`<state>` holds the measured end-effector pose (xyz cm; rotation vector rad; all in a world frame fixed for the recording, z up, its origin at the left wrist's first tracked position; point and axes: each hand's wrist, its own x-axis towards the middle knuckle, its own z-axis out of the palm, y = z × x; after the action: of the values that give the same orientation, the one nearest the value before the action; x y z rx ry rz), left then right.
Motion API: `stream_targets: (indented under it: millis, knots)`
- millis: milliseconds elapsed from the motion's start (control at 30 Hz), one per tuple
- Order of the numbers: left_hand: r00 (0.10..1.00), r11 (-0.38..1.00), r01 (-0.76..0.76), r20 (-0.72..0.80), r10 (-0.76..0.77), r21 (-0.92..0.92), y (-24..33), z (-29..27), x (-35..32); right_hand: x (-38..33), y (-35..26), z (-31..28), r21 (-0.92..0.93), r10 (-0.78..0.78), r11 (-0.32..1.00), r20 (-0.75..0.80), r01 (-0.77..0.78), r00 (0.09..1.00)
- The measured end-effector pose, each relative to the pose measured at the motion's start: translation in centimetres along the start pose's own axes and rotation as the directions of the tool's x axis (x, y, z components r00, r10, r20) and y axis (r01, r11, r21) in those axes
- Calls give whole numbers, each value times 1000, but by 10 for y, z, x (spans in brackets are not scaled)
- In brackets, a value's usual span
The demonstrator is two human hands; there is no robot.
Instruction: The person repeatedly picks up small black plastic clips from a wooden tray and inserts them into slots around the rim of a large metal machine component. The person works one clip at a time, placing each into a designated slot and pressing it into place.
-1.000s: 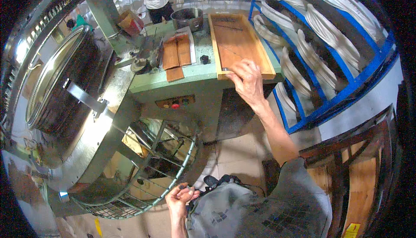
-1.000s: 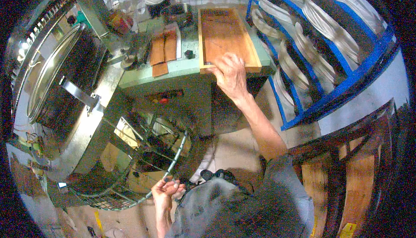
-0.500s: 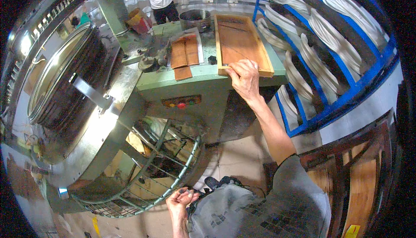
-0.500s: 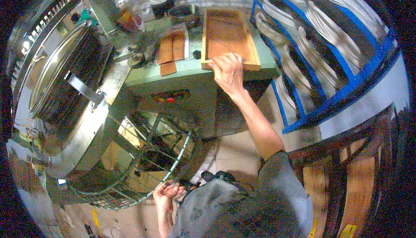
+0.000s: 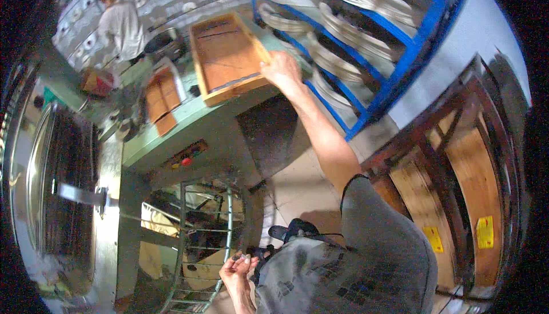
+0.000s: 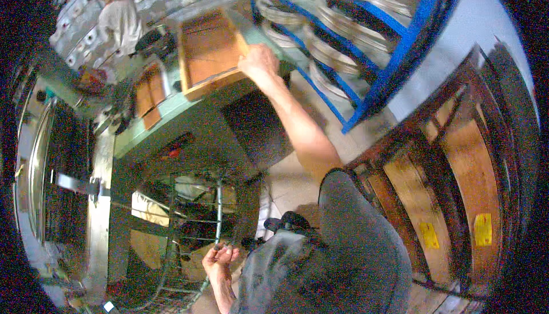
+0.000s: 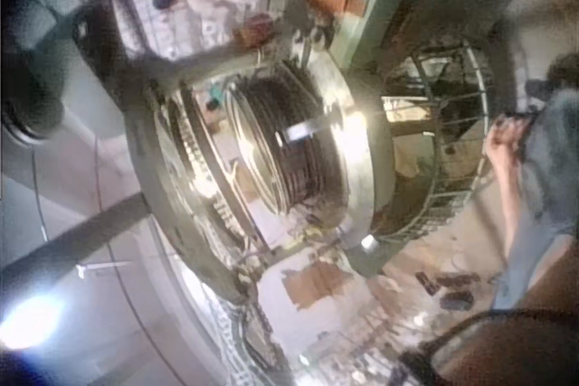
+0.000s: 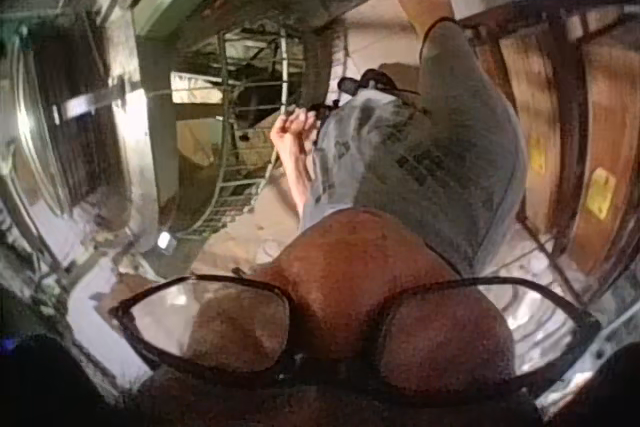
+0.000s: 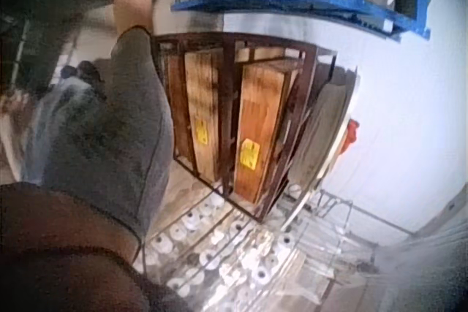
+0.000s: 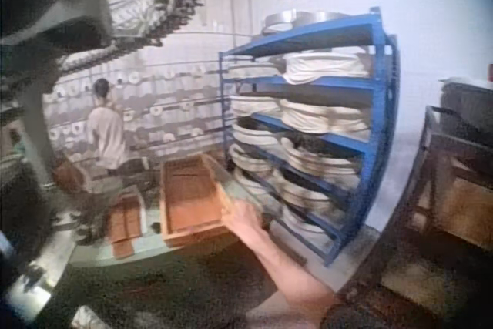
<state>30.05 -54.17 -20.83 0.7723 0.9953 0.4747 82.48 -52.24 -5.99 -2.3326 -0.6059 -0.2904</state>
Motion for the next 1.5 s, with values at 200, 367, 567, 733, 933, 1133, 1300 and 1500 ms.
stream_targets:
  millis: [200,367,567,733,933,1133,1300,1500]
  knots:
    - [992,994,36,116,-49,108,14,6,6,-46,25,-36,49,152,986,87,-157,985]
    - [966,983,71,233,-109,167,27,-16,20,-79,49,-63,725,75,541,463,-426,883]
    - [927,956,72,335,-169,283,26,-45,38,-137,47,-42,812,292,434,282,-389,914]
    - [845,907,148,426,-323,393,12,-53,45,-278,77,-93,835,434,438,128,-333,892]
    - [711,827,199,503,-492,527,-10,-46,46,-480,102,-164,856,744,368,-37,-363,667]
    - [612,758,115,555,-563,642,-27,-12,45,-620,148,-211,684,860,489,-274,-542,429]
    - [576,747,84,580,-576,659,-44,24,35,-674,186,-230,796,921,355,-209,-490,328]
    - [550,745,107,585,-596,658,-72,52,17,-687,229,-237,855,933,350,-283,-382,221]
